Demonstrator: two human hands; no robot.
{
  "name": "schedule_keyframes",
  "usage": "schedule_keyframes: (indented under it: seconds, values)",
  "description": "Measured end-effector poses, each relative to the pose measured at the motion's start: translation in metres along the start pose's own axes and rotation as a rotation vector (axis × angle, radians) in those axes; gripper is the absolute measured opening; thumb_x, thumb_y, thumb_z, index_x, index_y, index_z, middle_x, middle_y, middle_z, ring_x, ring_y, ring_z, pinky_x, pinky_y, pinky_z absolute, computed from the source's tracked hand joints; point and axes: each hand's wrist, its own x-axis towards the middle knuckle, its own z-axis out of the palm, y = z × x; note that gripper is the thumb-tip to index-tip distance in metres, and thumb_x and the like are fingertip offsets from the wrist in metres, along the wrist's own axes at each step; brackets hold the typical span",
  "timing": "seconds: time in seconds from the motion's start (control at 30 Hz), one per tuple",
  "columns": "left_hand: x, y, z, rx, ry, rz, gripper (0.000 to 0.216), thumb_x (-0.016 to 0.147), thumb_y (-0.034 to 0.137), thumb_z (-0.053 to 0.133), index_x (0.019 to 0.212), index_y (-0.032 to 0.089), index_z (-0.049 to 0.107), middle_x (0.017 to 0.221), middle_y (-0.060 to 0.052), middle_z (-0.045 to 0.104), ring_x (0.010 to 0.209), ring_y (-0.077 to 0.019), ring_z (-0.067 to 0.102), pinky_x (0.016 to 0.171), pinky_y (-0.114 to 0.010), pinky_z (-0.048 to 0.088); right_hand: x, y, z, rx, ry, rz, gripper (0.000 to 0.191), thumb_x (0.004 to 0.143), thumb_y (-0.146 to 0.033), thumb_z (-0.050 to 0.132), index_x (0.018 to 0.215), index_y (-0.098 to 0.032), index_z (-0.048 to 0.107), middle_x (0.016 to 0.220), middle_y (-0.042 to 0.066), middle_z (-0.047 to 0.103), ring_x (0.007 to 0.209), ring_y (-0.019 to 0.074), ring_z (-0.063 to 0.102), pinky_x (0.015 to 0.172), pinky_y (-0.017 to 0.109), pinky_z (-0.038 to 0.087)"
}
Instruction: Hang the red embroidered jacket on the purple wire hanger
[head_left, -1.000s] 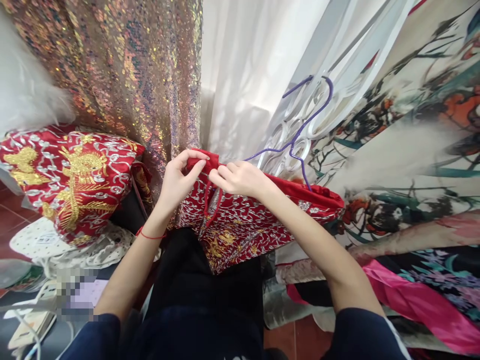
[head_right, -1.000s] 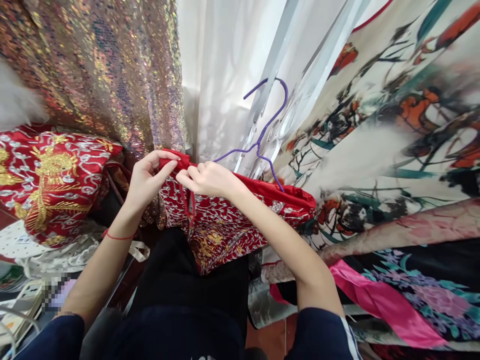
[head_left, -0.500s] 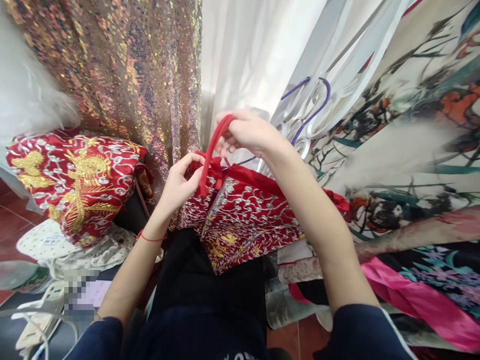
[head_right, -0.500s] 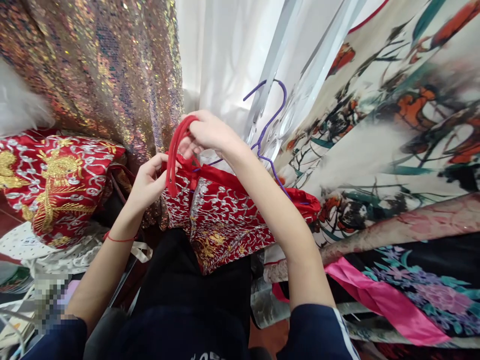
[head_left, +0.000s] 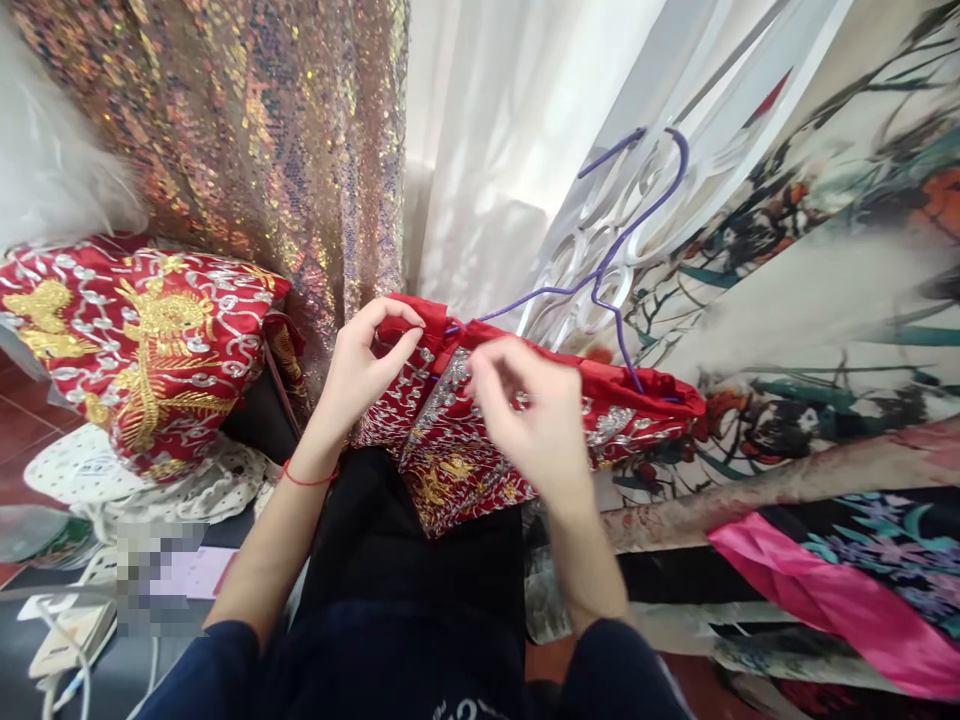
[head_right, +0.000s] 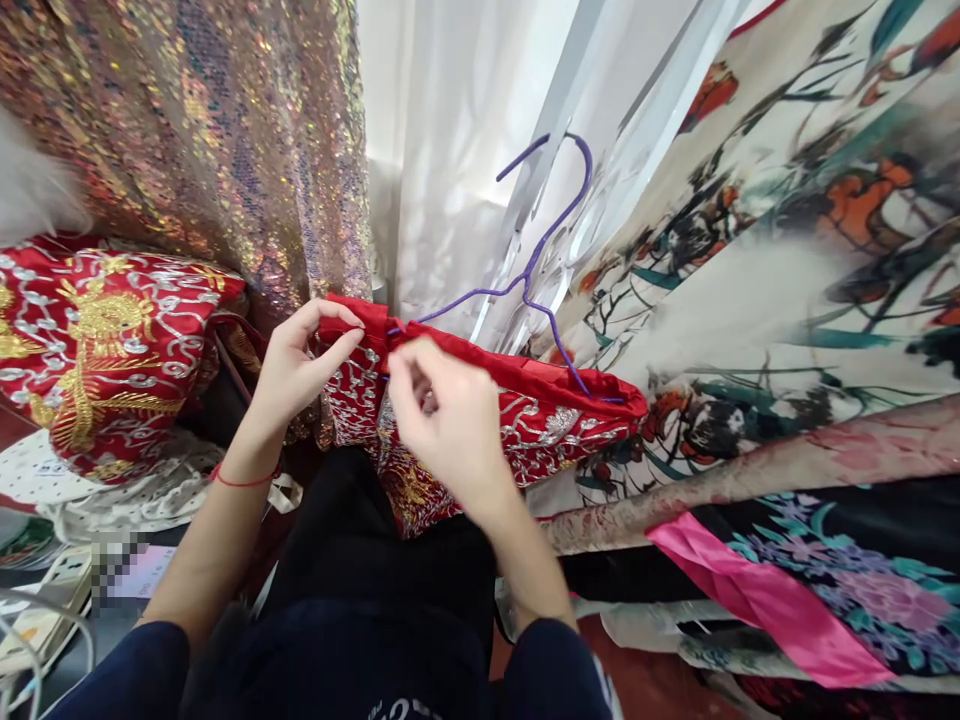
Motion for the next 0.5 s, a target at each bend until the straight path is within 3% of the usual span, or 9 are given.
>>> schedule_keyframes:
  seconds: [0.13,0.23,0.37,0.5]
  values:
    - [-0.004,0.003,0.004,0.069,0.047,0.012,0.003,0.089,0.023,0.066,0.092,0.021,0.066,0.095,-0.002,0.071,0.090,-0.0167,0.066,0.090,-0.033,0.053,-0.067,0.054,0.066,0.095,-0.161,0.443,0.022,0.093,-0.033,0.061,0.075,-0.022,0.067,0.059,-0.002,0.067,0.052,0.0136,0.062,0.055,0.025,0.047]
    - [-0.005,0.003,0.005,0.077,0.061,0.006,0.004,0.089,0.023,0.067,0.093,0.022,0.066,0.096,-0.002,0.071,0.089,-0.0165,0.066,0.089,-0.032,0.054,-0.088,0.096,0.121,0.401,-0.093,0.735,0.007,0.083,-0.027,0.071,0.083,-0.020,0.071,0.064,-0.001,0.070,0.052,0.0144,0.065,0.055,0.024,0.048]
    - [-0.006,0.004,0.005,0.070,0.059,-0.011,0.006,0.089,0.025,0.067,0.094,0.021,0.066,0.097,-0.002,0.071,0.089,-0.0159,0.067,0.087,-0.031,0.054,-0.092,0.118,0.168,0.666,0.098,0.828,0.030,0.080,-0.042,0.075,0.095,-0.016,0.069,0.085,0.003,0.076,0.056,0.0127,0.069,0.058,0.023,0.052]
    - [-0.008,0.004,0.006,0.072,0.073,-0.013,0.005,0.090,0.026,0.067,0.093,0.021,0.066,0.095,-0.001,0.071,0.086,-0.0154,0.066,0.085,-0.030,0.054,-0.094,0.113,0.187,0.750,0.177,0.851,0.040,0.082,-0.051,0.072,0.101,-0.016,0.065,0.090,0.004,0.076,0.053,0.0106,0.067,0.050,0.021,0.046]
